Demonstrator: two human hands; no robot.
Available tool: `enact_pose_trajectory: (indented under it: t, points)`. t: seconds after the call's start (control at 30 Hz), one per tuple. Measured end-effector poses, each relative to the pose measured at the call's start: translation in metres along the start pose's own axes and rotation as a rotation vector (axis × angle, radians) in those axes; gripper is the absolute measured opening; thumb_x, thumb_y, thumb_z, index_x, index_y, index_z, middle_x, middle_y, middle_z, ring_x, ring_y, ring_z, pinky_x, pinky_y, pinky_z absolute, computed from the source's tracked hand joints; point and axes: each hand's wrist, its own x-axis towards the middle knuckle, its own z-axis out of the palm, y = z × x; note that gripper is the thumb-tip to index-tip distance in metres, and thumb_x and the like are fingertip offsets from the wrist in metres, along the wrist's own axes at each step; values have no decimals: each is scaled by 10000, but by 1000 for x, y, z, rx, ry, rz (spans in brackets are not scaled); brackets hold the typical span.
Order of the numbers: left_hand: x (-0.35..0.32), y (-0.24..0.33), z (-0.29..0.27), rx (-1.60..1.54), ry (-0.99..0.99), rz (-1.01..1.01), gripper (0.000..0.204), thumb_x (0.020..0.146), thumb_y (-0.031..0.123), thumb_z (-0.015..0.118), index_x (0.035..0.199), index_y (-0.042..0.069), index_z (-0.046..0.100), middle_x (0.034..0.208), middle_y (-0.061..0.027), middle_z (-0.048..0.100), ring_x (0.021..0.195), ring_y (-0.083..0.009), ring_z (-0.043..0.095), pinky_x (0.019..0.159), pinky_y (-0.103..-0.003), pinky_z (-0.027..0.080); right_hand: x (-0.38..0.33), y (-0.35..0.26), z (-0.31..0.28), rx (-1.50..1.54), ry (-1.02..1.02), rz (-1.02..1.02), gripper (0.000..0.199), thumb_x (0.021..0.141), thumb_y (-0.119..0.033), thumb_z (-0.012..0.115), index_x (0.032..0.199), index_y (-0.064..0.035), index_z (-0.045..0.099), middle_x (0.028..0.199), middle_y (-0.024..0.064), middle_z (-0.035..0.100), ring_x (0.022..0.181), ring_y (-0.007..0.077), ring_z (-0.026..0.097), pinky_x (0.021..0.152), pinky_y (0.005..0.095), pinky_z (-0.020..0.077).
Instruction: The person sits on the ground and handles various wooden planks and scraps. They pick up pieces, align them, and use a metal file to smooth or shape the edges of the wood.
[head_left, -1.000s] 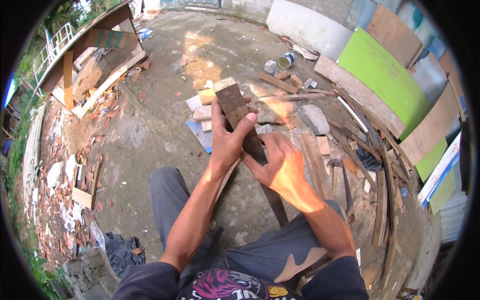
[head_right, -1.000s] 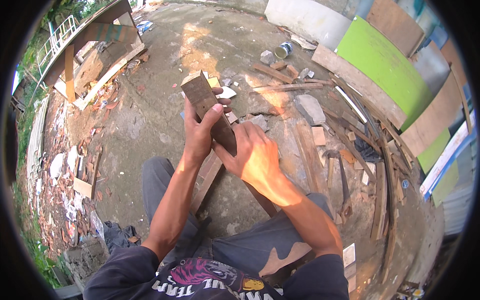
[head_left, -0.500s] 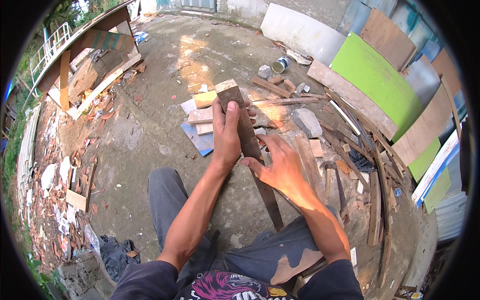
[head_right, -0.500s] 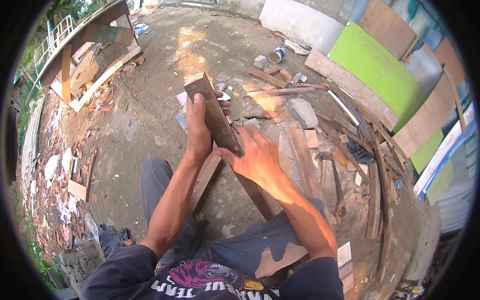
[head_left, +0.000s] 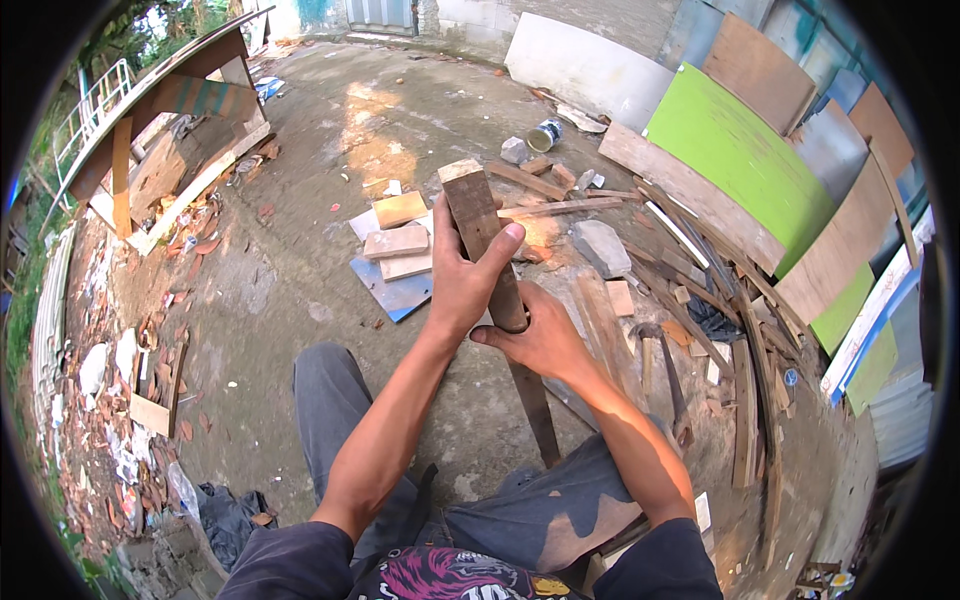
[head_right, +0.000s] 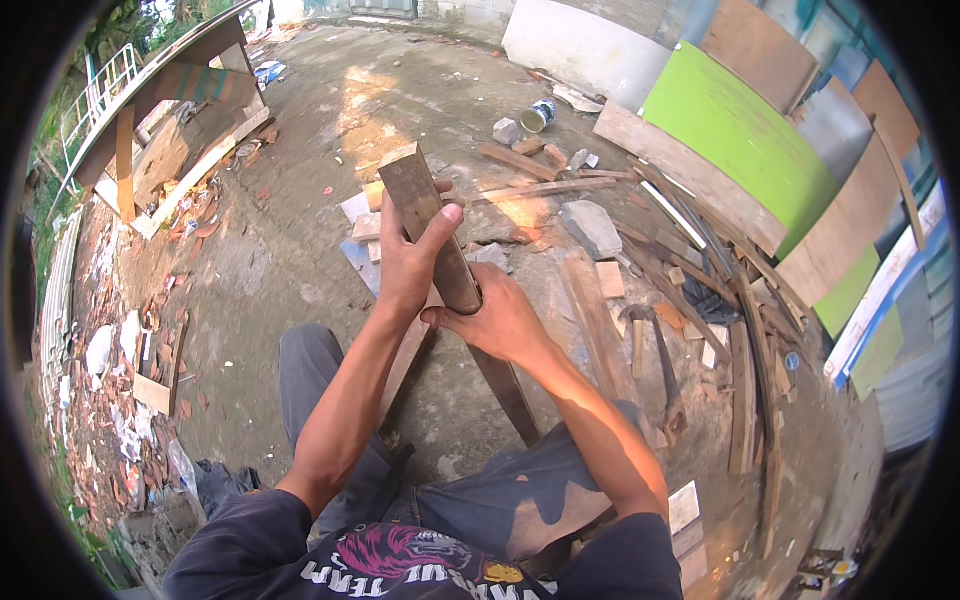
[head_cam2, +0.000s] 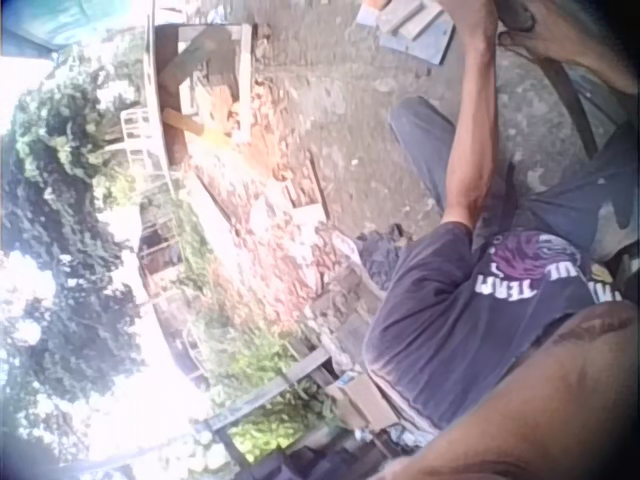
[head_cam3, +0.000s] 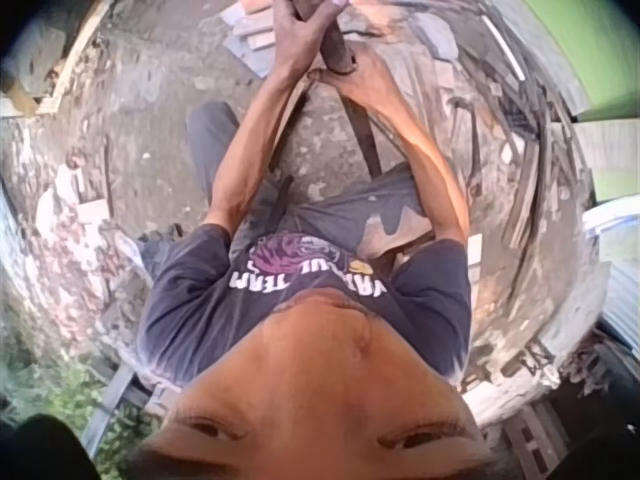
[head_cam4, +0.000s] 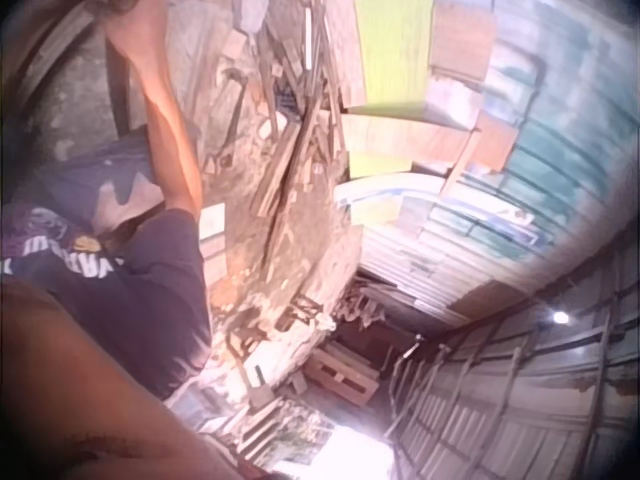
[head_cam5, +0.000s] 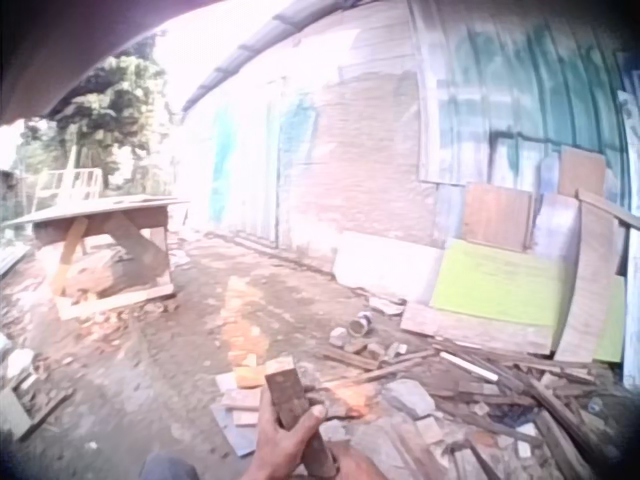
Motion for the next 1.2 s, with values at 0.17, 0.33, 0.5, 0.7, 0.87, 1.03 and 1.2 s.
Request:
enact_pose_trajectory:
  t: [0.17, 0.33, 0.5, 0.7, 0.87, 1.03, 1.2]
  points:
    - [-2, 9, 20, 97, -79, -177, 657, 880, 302, 796, 1324, 7, 410, 1075, -117, 621, 973, -182, 630, 871, -350, 528, 2, -6, -15, 22, 66, 57, 594, 691, -413, 919, 1029, 11, 677, 960, 211, 692, 914, 396, 682, 804, 477, 527]
    - [4, 1, 36, 194, -92, -125, 538, 868, 250, 760, 1223, -18, 458, 1031, -150, 641, 930, -230, 642, 853, -378, 523, -4, 8, -20, -75, 210, 37, 622, 704, -433, 910, 1057, 25, 680, 992, 201, 703, 910, 365, 696, 783, 452, 540]
    - [33, 0, 50, 359, -96, 10, 524, 798, 220, 719, 1213, -15, 503, 1016, -182, 642, 917, -294, 645, 859, -422, 508, -1, 40, -36, 230, 341, -46, 594, 883, -481, 763, 1173, 31, 675, 1017, 166, 716, 862, 244, 705, 737, 359, 551]
    - [80, 36, 77, 708, -292, 221, 698, 754, 320, 710, 1296, -67, 502, 987, -298, 694, 926, -419, 693, 855, -471, 541, 7, 75, -69, 118, 559, 68, 348, 1056, -276, 569, 1262, -15, 672, 989, 82, 716, 773, 118, 656, 681, 272, 532]
    - [110, 41, 93, 892, -487, 294, 720, 741, 390, 669, 1259, -98, 557, 975, -338, 695, 933, -457, 695, 871, -476, 550, 4, 89, -91, 14, 633, 90, 287, 1041, -160, 555, 1253, -13, 678, 979, 99, 732, 750, 134, 675, 682, 282, 541]
    - [98, 15, 94, 990, -763, 132, 766, 767, 434, 677, 1315, -77, 519, 1027, -296, 703, 958, -396, 691, 880, -463, 530, 8, 117, -100, -45, 654, 104, 272, 1000, -94, 540, 1210, -7, 689, 954, 126, 761, 750, 177, 740, 680, 310, 556]
    - [65, -80, 45, 1012, -851, -127, 809, 756, 405, 641, 1379, -84, 475, 939, -344, 693, 892, -470, 688, 852, -497, 547, 4, 126, -107, -79, 517, 223, 298, 980, -56, 511, 1241, -18, 648, 917, 121, 753, 733, 184, 736, 698, 325, 557]
